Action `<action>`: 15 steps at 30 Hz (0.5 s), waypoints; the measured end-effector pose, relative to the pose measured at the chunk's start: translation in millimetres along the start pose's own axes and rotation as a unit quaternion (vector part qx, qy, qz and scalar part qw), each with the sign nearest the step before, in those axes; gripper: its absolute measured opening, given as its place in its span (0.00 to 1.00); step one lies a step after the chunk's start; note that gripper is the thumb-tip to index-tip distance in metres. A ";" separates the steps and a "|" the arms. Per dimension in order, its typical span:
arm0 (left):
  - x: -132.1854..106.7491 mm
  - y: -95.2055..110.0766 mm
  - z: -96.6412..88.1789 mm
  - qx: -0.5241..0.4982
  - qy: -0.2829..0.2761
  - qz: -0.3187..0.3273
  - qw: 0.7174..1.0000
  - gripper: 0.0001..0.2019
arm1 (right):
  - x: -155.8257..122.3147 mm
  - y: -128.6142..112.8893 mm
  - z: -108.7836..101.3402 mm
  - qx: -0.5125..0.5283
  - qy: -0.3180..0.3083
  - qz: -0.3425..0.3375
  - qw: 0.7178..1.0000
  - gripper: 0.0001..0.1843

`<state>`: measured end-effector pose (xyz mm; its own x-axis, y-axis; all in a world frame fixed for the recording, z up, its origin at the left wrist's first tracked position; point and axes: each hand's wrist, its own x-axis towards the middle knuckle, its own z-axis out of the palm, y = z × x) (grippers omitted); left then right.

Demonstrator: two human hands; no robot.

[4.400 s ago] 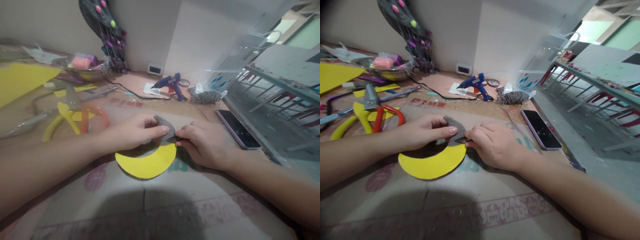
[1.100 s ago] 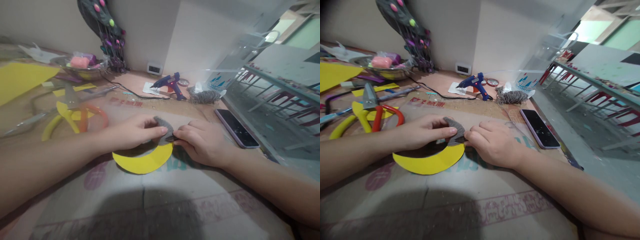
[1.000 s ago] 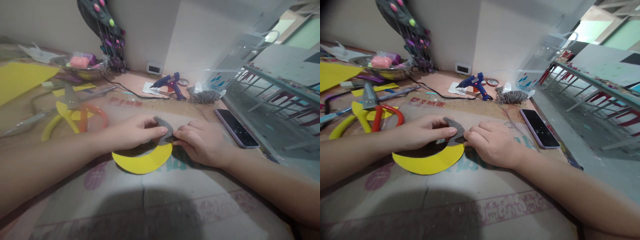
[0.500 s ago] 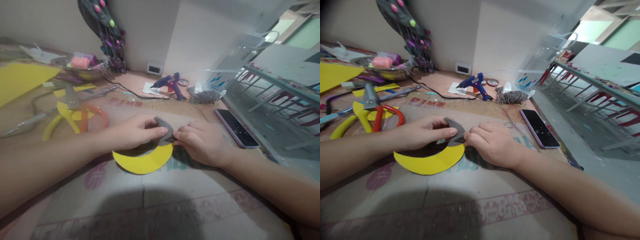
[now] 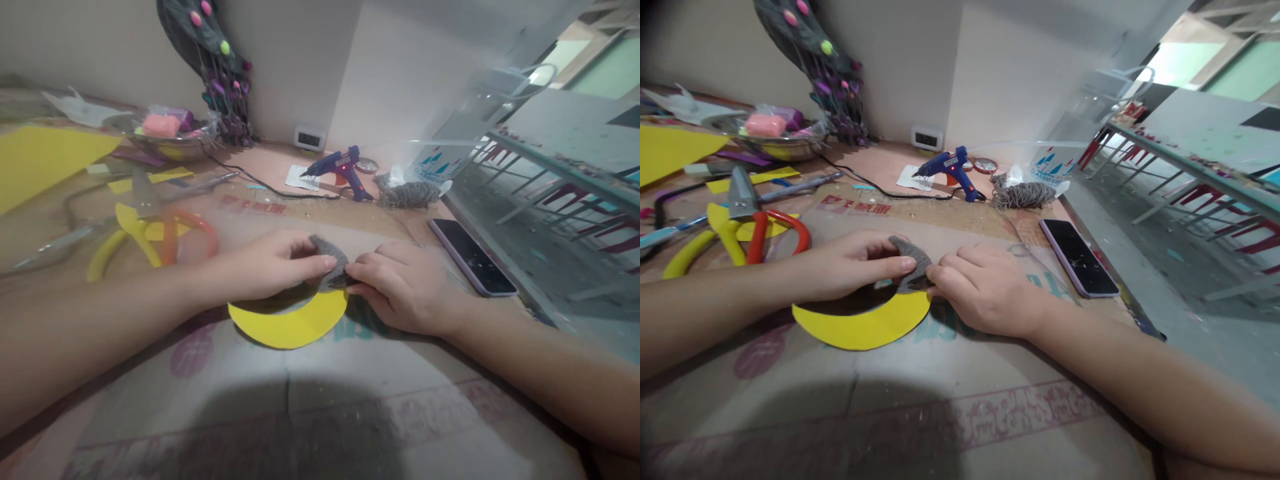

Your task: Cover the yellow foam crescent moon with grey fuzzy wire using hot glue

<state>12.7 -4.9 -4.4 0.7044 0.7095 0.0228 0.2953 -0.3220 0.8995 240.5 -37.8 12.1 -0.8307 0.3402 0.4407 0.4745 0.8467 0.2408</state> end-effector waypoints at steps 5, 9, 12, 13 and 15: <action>0.6 -0.1 -0.3 -0.002 -0.001 -0.003 1.000 0.17 | 0.1 -0.3 0.5 0.004 -0.001 0.005 1.000 0.10; 0.6 0.6 0.1 -0.012 0.002 0.005 1.000 0.15 | 0.3 0.8 0.4 0.011 0.003 0.012 1.000 0.09; 0.7 1.8 0.5 -0.016 0.002 0.012 1.000 0.14 | 0.7 1.2 -0.5 0.010 -0.001 0.014 1.000 0.09; 0.7 2.1 0.7 -0.013 0.003 0.011 1.000 0.14 | 0.8 1.2 -0.8 0.008 -0.004 0.013 1.000 0.09; 0.7 2.3 0.8 -0.005 0.004 0.009 1.000 0.14 | 0.7 1.3 -1.1 0.004 -0.009 0.011 1.000 0.10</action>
<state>14.3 -5.7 -2.6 0.7047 0.7083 0.0428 0.2752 -0.3284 0.9035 240.8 -36.9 13.7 -0.8255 0.3664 0.4294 0.4907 0.8417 0.2251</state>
